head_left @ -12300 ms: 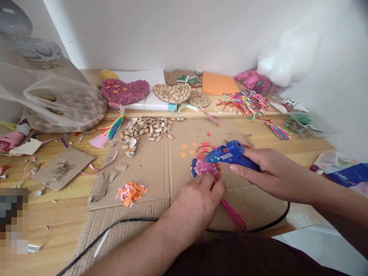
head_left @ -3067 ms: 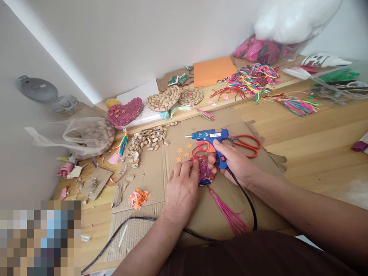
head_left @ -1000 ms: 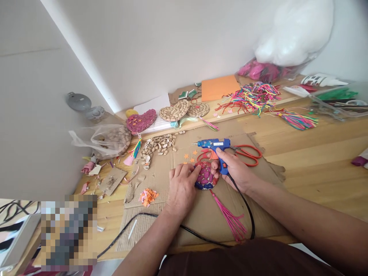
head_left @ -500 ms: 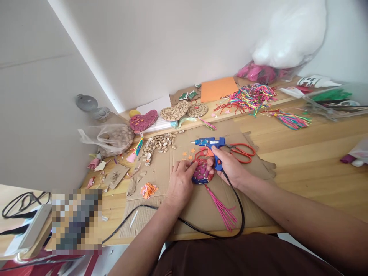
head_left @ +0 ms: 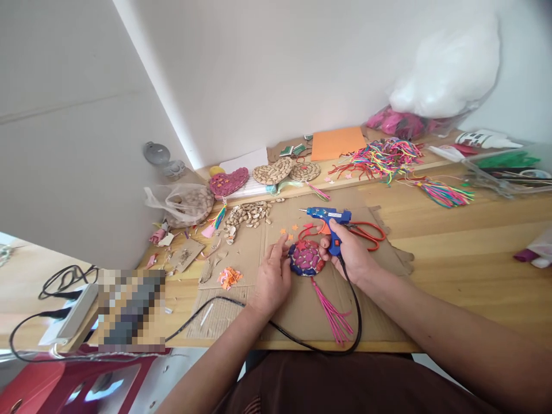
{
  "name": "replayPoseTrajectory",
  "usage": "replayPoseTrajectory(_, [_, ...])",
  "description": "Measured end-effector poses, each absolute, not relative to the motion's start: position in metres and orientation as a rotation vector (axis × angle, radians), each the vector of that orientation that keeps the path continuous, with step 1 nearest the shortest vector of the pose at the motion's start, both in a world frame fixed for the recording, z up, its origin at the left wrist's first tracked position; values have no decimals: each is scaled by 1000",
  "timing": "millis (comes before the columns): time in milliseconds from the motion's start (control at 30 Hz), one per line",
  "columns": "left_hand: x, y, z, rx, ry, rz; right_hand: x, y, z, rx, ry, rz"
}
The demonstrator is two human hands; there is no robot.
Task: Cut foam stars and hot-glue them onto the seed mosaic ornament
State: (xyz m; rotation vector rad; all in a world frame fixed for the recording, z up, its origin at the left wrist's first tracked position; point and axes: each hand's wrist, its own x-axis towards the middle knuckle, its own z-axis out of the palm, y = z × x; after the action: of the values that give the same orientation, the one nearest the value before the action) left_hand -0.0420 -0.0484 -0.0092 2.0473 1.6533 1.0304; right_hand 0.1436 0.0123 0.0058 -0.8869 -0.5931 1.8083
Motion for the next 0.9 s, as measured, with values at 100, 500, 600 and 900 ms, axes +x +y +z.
replayPoseTrajectory(100, [-43,-54,-7,2026,1628,1040,142,9,6,-914,-574,1830])
replayPoseTrajectory(500, [-45,-53,-8,2514,1856,580,140,6,7,-921,-615,1865])
replayPoseTrajectory(600, [-42,-50,-4,2585,1880,478,139,6,4,-936,-653,1868])
replayPoseTrajectory(900, [-39,-45,-6,2578,1876,366,139,7,4,-967,-690,1828])
